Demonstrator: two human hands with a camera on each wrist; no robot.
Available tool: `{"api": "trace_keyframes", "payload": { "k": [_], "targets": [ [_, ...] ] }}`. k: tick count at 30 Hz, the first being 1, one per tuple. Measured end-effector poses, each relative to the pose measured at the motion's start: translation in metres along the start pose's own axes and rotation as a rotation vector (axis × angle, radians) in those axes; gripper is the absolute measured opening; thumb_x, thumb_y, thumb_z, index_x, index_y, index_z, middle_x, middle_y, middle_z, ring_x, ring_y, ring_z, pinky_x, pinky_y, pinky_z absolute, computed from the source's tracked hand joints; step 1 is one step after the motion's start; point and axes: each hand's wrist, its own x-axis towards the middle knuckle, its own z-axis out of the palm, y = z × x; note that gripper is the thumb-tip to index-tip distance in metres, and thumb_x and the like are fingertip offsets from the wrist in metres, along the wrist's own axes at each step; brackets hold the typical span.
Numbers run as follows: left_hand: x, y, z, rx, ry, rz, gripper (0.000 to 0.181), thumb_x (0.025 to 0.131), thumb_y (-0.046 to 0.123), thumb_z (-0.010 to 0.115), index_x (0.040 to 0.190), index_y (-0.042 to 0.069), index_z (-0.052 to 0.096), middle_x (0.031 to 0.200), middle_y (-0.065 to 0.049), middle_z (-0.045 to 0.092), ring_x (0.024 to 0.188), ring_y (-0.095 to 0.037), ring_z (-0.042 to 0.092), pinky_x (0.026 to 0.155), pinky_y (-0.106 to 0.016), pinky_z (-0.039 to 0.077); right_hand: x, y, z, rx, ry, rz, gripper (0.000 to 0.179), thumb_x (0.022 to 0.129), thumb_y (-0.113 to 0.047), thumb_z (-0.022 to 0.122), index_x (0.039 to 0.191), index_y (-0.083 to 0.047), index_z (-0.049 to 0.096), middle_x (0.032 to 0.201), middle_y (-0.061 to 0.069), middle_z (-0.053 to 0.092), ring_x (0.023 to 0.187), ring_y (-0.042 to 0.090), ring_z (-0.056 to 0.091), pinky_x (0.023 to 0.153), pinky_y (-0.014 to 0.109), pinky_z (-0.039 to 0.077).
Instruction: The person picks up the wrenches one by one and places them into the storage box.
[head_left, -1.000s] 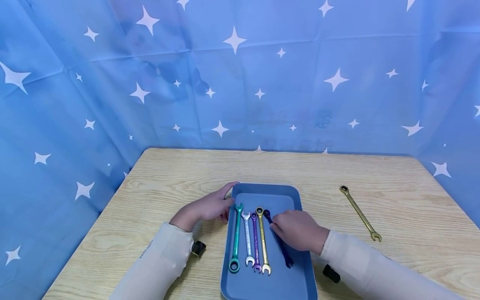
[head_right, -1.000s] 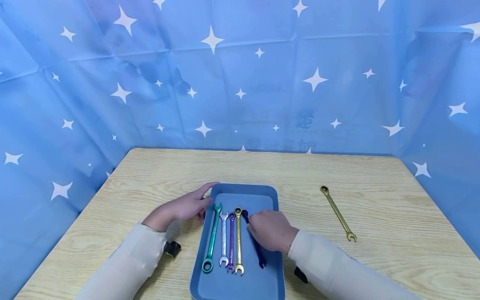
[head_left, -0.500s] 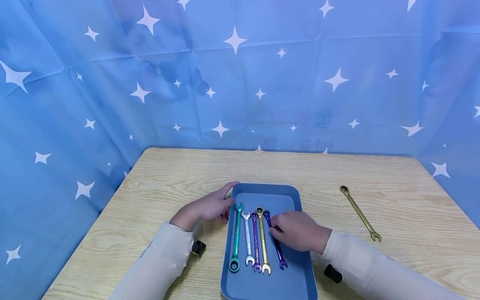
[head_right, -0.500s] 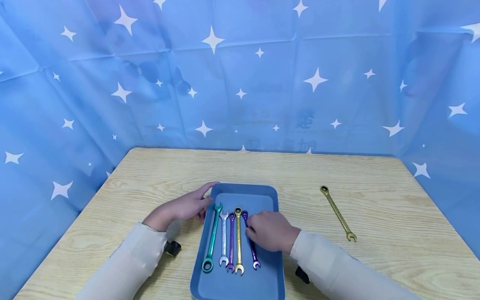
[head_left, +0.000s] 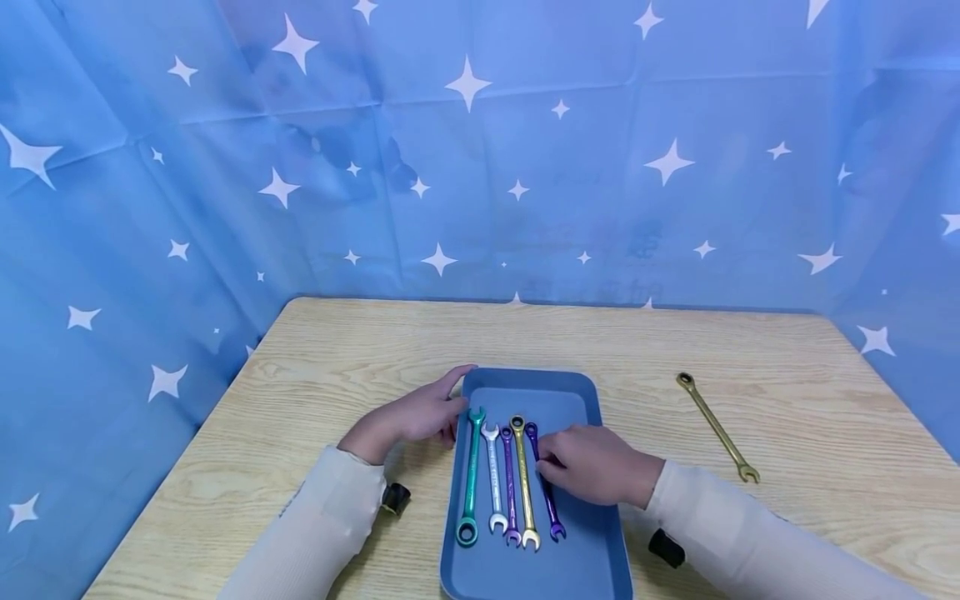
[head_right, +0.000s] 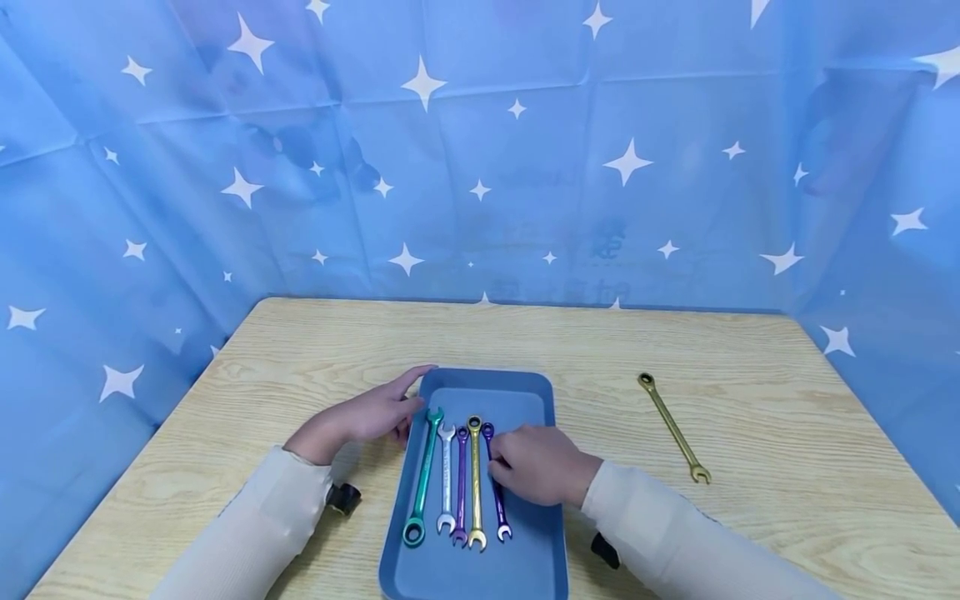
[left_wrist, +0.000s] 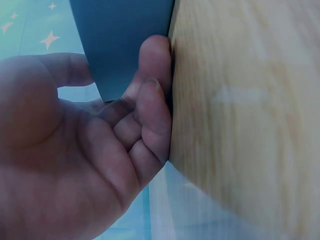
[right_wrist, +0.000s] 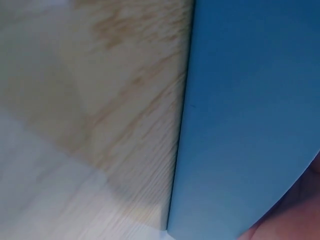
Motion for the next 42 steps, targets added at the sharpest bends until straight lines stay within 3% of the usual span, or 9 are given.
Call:
{"api": "trace_keyframes", "payload": {
  "k": [6, 10, 15, 22, 31, 42],
  "targets": [
    [0.000, 0.000, 0.000, 0.005, 0.003, -0.002, 0.060, 0.108, 0.029, 0.037, 0.162, 0.031, 0.011, 0.072, -0.011, 0.066, 0.067, -0.023, 0.068, 0.076, -0.034, 0.053, 0.000, 0.000, 0.000, 0.011, 0.001, 0.006, 0.037, 0.102, -0.022, 0.056, 0.065, -0.023, 0.048, 0.057, -0.013, 0.036, 0.048, 0.000, 0.037, 0.047, 0.021, 0.031],
    [0.000, 0.000, 0.000, 0.004, 0.001, 0.003, 0.059, 0.108, 0.029, 0.037, 0.162, 0.031, 0.012, 0.073, -0.011, 0.066, 0.067, -0.023, 0.068, 0.076, -0.034, 0.053, 0.000, -0.001, -0.002, 0.072, 0.014, 0.021, 0.034, 0.101, -0.019, 0.056, 0.067, -0.023, 0.054, 0.057, -0.014, 0.038, 0.048, 0.000, 0.039, 0.047, 0.020, 0.033],
    [0.000, 0.000, 0.000, 0.002, 0.003, 0.012, 0.059, 0.108, 0.029, 0.037, 0.162, 0.031, 0.012, 0.072, -0.011, 0.066, 0.067, -0.023, 0.068, 0.074, -0.034, 0.054, -0.002, -0.002, -0.006, 0.151, 0.098, 0.010, 0.029, 0.100, -0.016, 0.057, 0.072, -0.022, 0.061, 0.057, -0.015, 0.039, 0.048, -0.002, 0.039, 0.047, 0.018, 0.033],
    [-0.001, 0.001, -0.001, -0.007, -0.003, 0.014, 0.059, 0.108, 0.028, 0.037, 0.162, 0.030, 0.012, 0.072, -0.011, 0.066, 0.066, -0.023, 0.068, 0.074, -0.033, 0.054, -0.007, 0.000, -0.012, 0.182, 0.184, 0.005, 0.028, 0.101, -0.016, 0.057, 0.074, -0.022, 0.060, 0.056, -0.014, 0.037, 0.048, -0.001, 0.038, 0.048, 0.018, 0.031],
    [0.000, 0.000, -0.001, -0.015, -0.004, 0.011, 0.059, 0.107, 0.027, 0.037, 0.161, 0.030, 0.013, 0.072, -0.011, 0.067, 0.065, -0.023, 0.068, 0.072, -0.033, 0.055, -0.015, 0.007, -0.017, 0.184, 0.233, 0.040, 0.022, 0.101, -0.017, 0.057, 0.082, -0.019, 0.067, 0.056, -0.012, 0.040, 0.048, -0.001, 0.038, 0.048, 0.019, 0.033],
    [0.001, -0.003, 0.000, -0.029, -0.008, 0.007, 0.060, 0.107, 0.027, 0.037, 0.162, 0.031, 0.012, 0.071, -0.012, 0.066, 0.065, -0.024, 0.068, 0.070, -0.034, 0.055, -0.026, 0.020, -0.026, 0.154, 0.280, 0.054, 0.022, 0.101, -0.014, 0.057, 0.082, -0.019, 0.066, 0.057, -0.014, 0.040, 0.049, -0.002, 0.036, 0.050, 0.020, 0.035]
  ]
}}
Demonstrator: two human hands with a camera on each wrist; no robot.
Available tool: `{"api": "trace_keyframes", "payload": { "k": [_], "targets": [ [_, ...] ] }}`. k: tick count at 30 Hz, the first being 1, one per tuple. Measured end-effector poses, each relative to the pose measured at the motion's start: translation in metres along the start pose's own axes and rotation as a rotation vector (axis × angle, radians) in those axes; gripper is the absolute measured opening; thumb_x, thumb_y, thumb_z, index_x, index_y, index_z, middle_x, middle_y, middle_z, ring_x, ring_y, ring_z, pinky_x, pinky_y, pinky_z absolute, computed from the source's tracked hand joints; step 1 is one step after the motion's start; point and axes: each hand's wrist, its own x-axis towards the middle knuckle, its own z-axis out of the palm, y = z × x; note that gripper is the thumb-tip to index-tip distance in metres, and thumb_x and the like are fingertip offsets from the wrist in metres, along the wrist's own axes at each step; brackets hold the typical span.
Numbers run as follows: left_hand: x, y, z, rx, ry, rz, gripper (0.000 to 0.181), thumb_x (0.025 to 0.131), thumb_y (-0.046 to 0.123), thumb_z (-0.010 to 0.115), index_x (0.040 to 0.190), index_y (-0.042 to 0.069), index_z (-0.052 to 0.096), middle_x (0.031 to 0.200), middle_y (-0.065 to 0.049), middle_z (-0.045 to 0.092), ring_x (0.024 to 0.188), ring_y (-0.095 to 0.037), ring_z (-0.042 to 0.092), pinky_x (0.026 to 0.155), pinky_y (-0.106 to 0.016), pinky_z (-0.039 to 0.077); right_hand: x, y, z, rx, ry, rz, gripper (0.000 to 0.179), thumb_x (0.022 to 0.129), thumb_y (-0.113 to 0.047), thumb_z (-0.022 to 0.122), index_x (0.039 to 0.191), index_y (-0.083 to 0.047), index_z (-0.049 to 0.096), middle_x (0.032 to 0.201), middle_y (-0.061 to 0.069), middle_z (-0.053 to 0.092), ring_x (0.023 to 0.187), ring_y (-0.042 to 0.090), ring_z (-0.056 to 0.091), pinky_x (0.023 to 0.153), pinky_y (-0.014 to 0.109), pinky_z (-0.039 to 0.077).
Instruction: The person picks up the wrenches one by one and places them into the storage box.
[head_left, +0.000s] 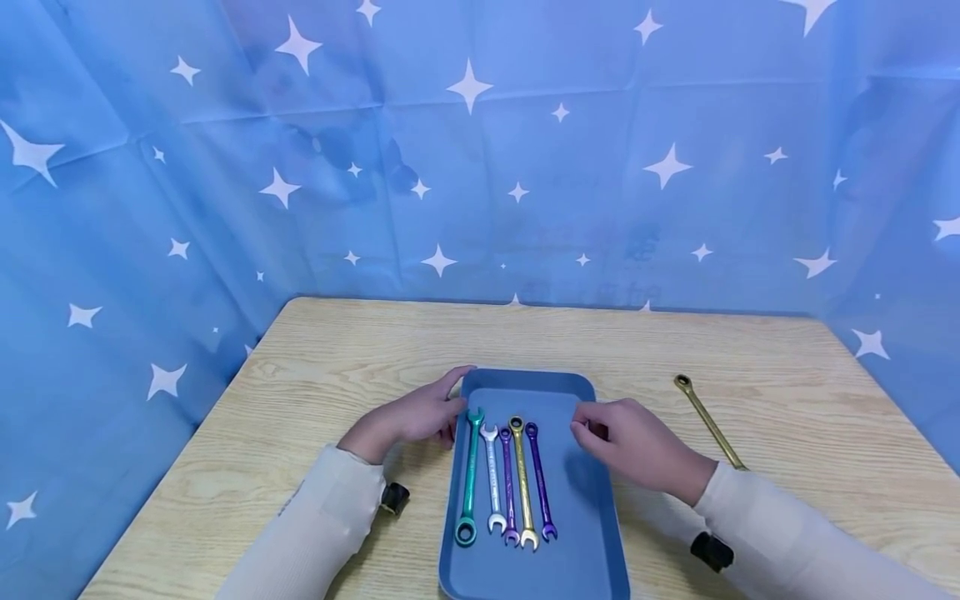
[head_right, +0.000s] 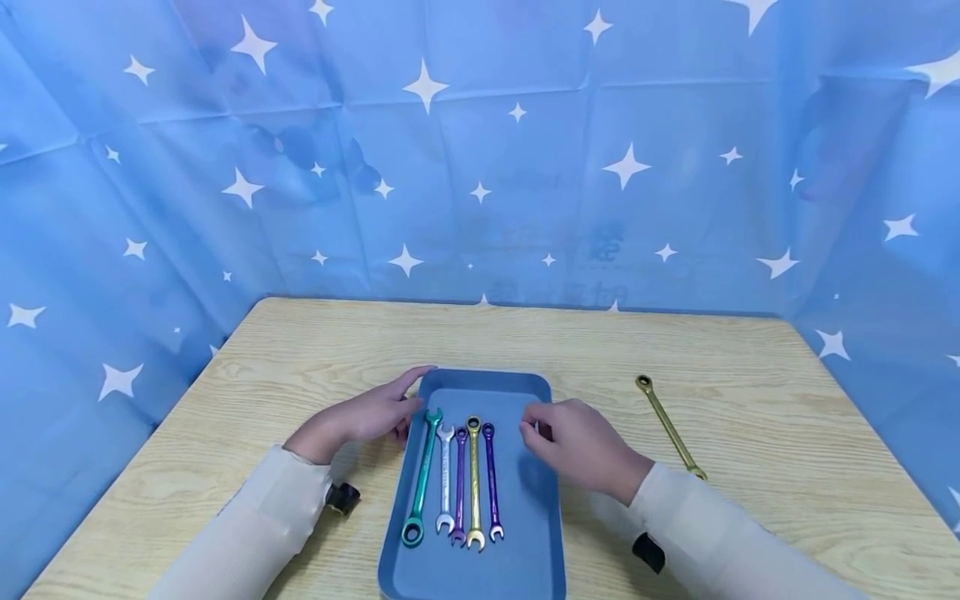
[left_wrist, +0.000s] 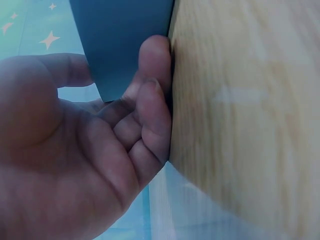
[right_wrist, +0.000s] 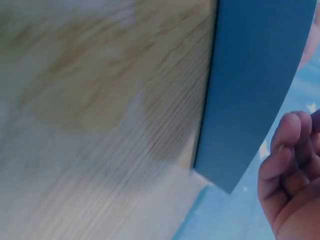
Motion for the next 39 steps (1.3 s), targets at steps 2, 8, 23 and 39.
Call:
{"api": "trace_keyframes", "payload": {
  "k": [2, 8, 23, 39],
  "targets": [
    [0.000, 0.001, 0.000, 0.001, -0.001, 0.005, 0.060, 0.107, 0.026, 0.037, 0.162, 0.030, 0.012, 0.071, -0.012, 0.065, 0.064, -0.024, 0.067, 0.069, -0.034, 0.055, -0.003, 0.004, -0.002, -0.004, 0.022, 0.004, 0.021, 0.101, -0.015, 0.056, 0.082, -0.019, 0.065, 0.057, -0.015, 0.038, 0.049, -0.002, 0.035, 0.050, 0.020, 0.035],
    [0.000, 0.002, 0.000, 0.003, -0.001, 0.010, 0.060, 0.107, 0.025, 0.036, 0.162, 0.029, 0.012, 0.070, -0.012, 0.064, 0.064, -0.024, 0.068, 0.070, -0.034, 0.054, -0.011, 0.013, -0.009, -0.030, 0.074, 0.036, 0.023, 0.102, -0.014, 0.056, 0.080, -0.019, 0.063, 0.056, -0.015, 0.037, 0.048, -0.003, 0.032, 0.050, 0.020, 0.034],
    [0.000, 0.002, 0.000, 0.000, -0.004, 0.010, 0.060, 0.107, 0.026, 0.036, 0.162, 0.031, 0.012, 0.070, -0.012, 0.064, 0.064, -0.024, 0.068, 0.070, -0.034, 0.054, -0.022, 0.039, -0.033, -0.152, 0.101, 0.151, 0.028, 0.104, -0.017, 0.048, 0.079, -0.016, 0.060, 0.055, -0.011, 0.034, 0.047, 0.002, 0.027, 0.052, 0.022, 0.029],
    [-0.002, 0.001, 0.000, 0.000, 0.003, 0.011, 0.060, 0.107, 0.025, 0.036, 0.162, 0.029, 0.012, 0.071, -0.012, 0.064, 0.065, -0.024, 0.067, 0.070, -0.034, 0.054, -0.026, 0.056, -0.050, -0.223, 0.053, 0.213, 0.022, 0.102, -0.015, 0.049, 0.087, -0.012, 0.065, 0.061, -0.006, 0.047, 0.049, 0.005, 0.035, 0.053, 0.024, 0.032]
  ]
}}
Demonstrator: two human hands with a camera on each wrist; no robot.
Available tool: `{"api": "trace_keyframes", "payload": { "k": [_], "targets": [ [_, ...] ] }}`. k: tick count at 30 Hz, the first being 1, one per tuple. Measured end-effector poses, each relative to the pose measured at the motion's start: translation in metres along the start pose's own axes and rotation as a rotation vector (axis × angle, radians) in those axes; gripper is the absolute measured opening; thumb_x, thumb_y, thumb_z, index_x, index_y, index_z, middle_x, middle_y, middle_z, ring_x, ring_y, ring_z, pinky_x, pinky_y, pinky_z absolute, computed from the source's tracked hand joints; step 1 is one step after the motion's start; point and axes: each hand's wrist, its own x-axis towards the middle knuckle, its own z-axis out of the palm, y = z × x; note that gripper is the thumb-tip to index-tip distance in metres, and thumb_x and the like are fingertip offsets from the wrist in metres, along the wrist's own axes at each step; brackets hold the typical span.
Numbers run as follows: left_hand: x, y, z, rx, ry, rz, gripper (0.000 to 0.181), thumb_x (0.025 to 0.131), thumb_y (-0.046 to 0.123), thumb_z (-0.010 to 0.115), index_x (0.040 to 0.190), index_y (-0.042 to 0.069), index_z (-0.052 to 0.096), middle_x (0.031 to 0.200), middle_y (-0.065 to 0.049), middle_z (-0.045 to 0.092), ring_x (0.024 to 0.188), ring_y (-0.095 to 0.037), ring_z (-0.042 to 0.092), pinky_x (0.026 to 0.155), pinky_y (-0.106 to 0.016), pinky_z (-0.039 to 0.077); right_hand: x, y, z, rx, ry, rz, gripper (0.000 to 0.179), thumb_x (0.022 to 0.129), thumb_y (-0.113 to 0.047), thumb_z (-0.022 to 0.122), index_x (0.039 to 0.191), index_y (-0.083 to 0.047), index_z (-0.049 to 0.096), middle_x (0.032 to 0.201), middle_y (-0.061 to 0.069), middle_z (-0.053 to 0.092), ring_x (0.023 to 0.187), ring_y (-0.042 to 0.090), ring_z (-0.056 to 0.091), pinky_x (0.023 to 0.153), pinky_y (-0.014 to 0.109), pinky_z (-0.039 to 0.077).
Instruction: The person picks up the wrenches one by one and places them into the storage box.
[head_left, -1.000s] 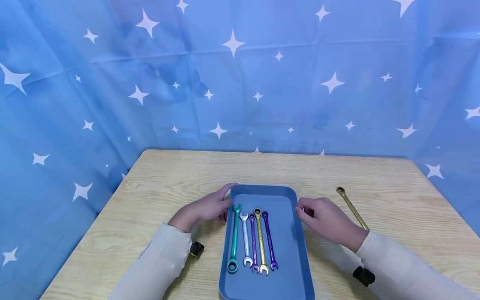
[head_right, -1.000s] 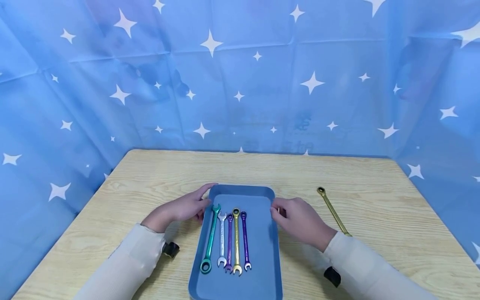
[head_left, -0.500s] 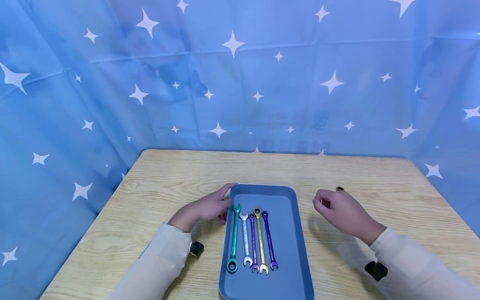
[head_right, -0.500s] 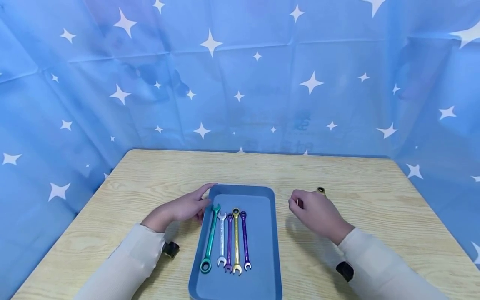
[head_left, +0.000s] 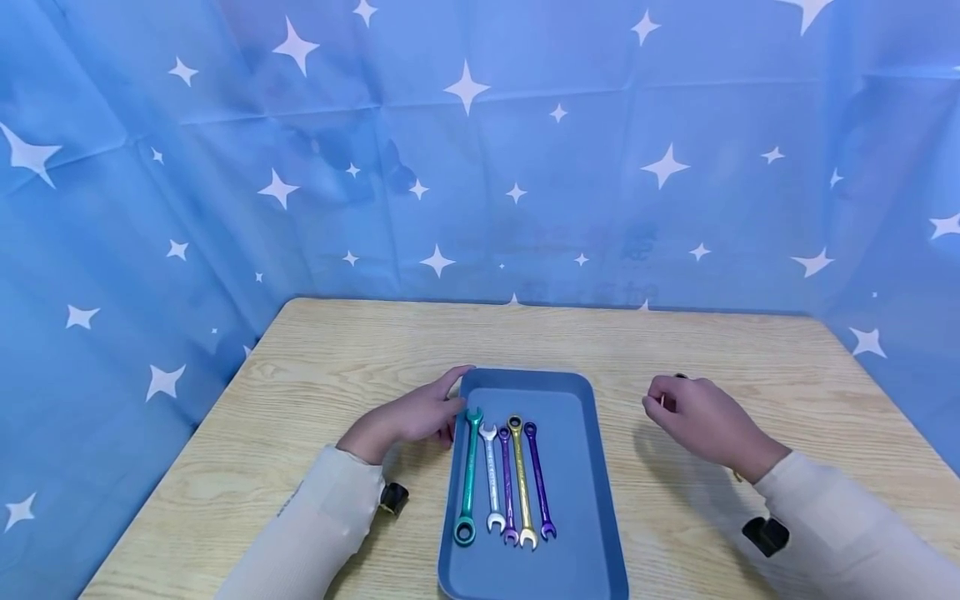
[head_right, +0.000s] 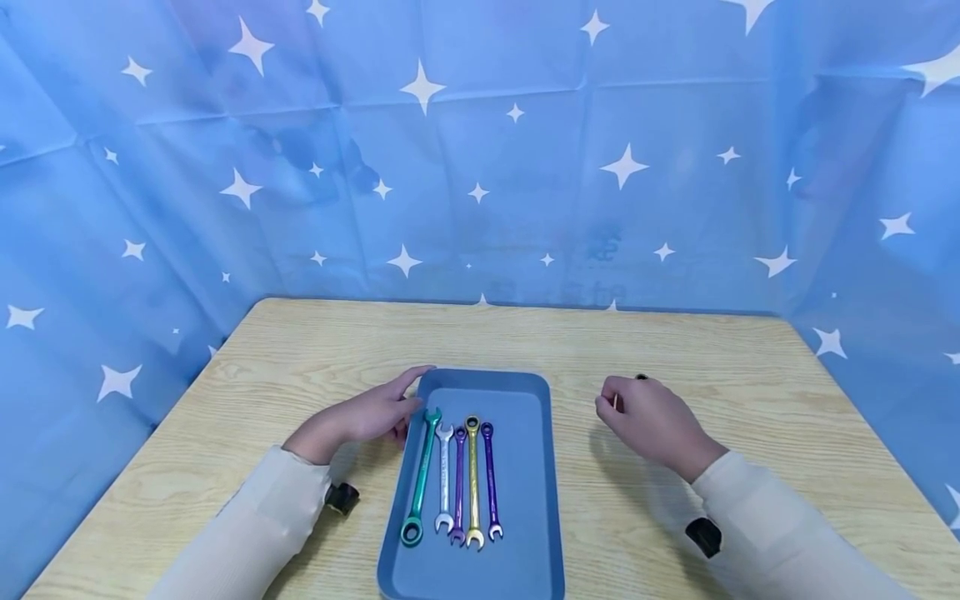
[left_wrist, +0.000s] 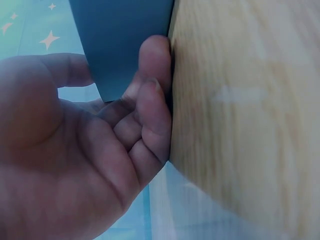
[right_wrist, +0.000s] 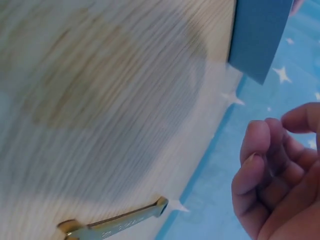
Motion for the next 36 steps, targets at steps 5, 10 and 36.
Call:
{"api": "trace_keyframes", "payload": {
  "k": [5, 10, 36],
  "targets": [
    [0.000, 0.000, 0.000, 0.008, 0.003, -0.001, 0.060, 0.108, 0.026, 0.036, 0.162, 0.029, 0.012, 0.071, -0.012, 0.063, 0.065, -0.023, 0.067, 0.070, -0.034, 0.054, -0.001, 0.006, 0.001, -0.015, -0.009, 0.008, 0.021, 0.102, -0.016, 0.050, 0.088, -0.011, 0.066, 0.062, -0.006, 0.049, 0.049, 0.006, 0.037, 0.052, 0.024, 0.032],
    [0.000, -0.001, 0.001, 0.021, 0.003, -0.010, 0.060, 0.108, 0.026, 0.036, 0.162, 0.029, 0.011, 0.071, -0.011, 0.064, 0.066, -0.023, 0.067, 0.075, -0.034, 0.053, -0.001, 0.011, 0.002, -0.031, -0.027, 0.024, 0.021, 0.101, -0.018, 0.051, 0.088, -0.012, 0.066, 0.060, -0.006, 0.048, 0.049, 0.007, 0.037, 0.051, 0.025, 0.032],
    [-0.001, 0.002, 0.001, 0.015, 0.005, -0.005, 0.060, 0.108, 0.025, 0.036, 0.162, 0.028, 0.011, 0.071, -0.012, 0.064, 0.065, -0.023, 0.067, 0.074, -0.034, 0.053, -0.008, 0.051, -0.005, -0.084, -0.115, 0.146, 0.018, 0.100, -0.020, 0.054, 0.088, -0.010, 0.062, 0.053, -0.003, 0.044, 0.045, 0.011, 0.038, 0.045, 0.027, 0.031]
  ]
}}
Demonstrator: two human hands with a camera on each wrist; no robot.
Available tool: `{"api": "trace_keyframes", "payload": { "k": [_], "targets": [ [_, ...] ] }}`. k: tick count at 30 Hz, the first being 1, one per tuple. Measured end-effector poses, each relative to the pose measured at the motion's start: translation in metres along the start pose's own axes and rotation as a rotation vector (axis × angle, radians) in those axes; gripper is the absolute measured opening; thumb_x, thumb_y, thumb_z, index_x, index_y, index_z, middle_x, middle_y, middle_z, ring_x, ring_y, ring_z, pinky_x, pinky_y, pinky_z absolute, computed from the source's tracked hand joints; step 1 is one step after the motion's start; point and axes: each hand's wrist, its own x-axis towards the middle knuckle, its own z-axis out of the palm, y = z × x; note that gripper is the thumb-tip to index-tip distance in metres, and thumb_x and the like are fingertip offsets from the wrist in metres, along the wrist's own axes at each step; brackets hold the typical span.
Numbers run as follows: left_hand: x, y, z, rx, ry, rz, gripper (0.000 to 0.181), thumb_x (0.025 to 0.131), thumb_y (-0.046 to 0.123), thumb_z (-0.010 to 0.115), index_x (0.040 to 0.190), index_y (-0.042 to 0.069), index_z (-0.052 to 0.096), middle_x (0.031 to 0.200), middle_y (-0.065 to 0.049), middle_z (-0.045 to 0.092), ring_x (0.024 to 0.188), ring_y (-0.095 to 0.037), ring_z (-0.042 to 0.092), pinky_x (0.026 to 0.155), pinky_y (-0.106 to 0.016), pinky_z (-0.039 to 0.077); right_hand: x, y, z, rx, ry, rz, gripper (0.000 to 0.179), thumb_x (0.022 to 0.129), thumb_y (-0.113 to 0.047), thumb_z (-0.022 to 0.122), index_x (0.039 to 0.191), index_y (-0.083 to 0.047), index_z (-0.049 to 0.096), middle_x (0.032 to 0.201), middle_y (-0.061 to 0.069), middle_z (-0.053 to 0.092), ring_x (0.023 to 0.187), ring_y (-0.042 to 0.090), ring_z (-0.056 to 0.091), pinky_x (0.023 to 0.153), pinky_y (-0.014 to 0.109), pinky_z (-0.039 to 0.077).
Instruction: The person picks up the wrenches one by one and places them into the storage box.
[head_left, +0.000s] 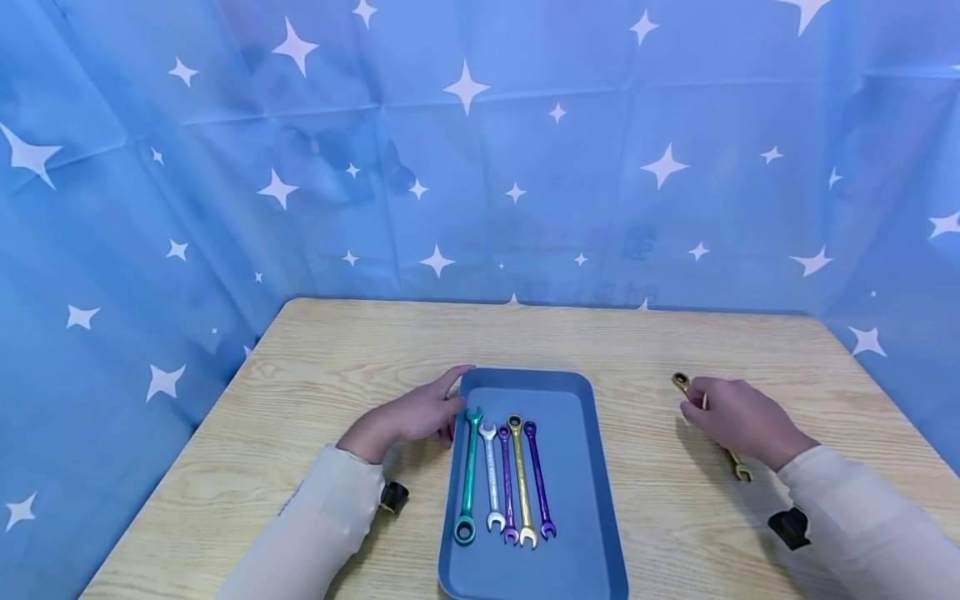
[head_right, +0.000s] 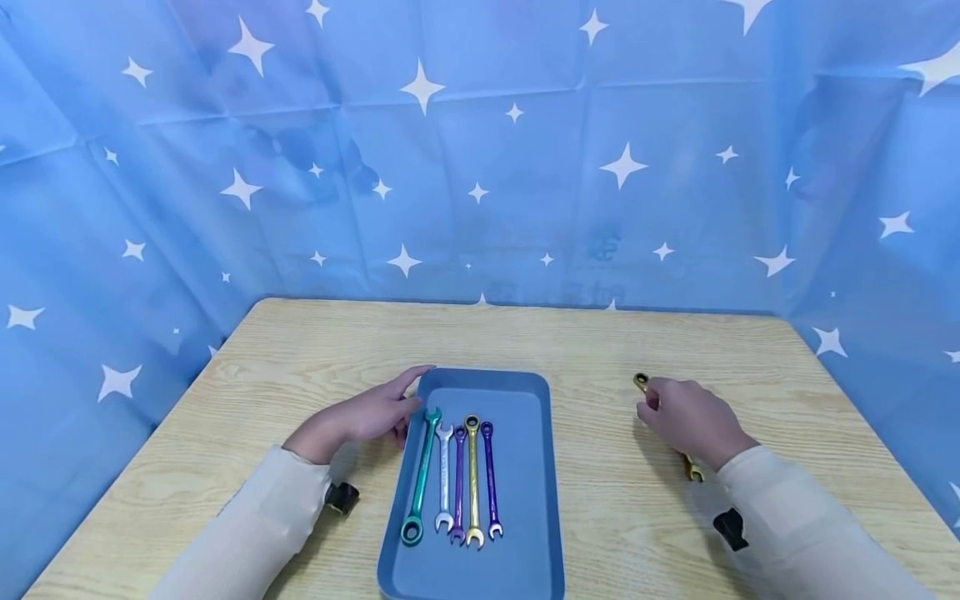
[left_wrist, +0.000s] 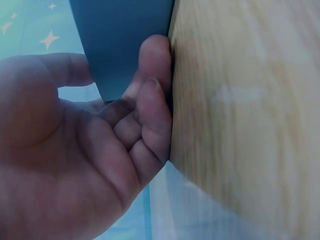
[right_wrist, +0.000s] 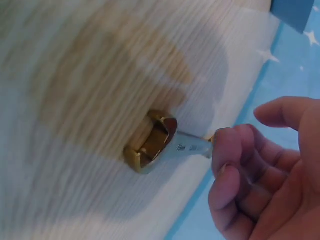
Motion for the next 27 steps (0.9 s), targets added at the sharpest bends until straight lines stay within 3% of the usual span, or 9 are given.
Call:
{"api": "trace_keyframes", "payload": {
  "k": [14, 27],
  "targets": [
    [0.000, 0.000, 0.000, 0.000, -0.002, -0.005, 0.060, 0.108, 0.026, 0.036, 0.162, 0.030, 0.012, 0.070, -0.011, 0.063, 0.066, -0.024, 0.067, 0.072, -0.034, 0.053, 0.001, 0.017, 0.001, -0.041, -0.083, 0.069, 0.023, 0.099, -0.024, 0.057, 0.081, -0.011, 0.054, 0.061, 0.000, 0.046, 0.051, 0.014, 0.041, 0.050, 0.030, 0.031],
    [0.002, -0.002, -0.001, -0.013, -0.011, -0.001, 0.060, 0.108, 0.026, 0.037, 0.162, 0.030, 0.011, 0.070, -0.012, 0.063, 0.064, -0.024, 0.068, 0.071, -0.034, 0.054, 0.005, 0.027, 0.001, -0.027, -0.142, 0.098, 0.023, 0.099, -0.026, 0.057, 0.085, -0.008, 0.055, 0.068, 0.002, 0.052, 0.054, 0.015, 0.047, 0.052, 0.031, 0.034]
  ]
}}
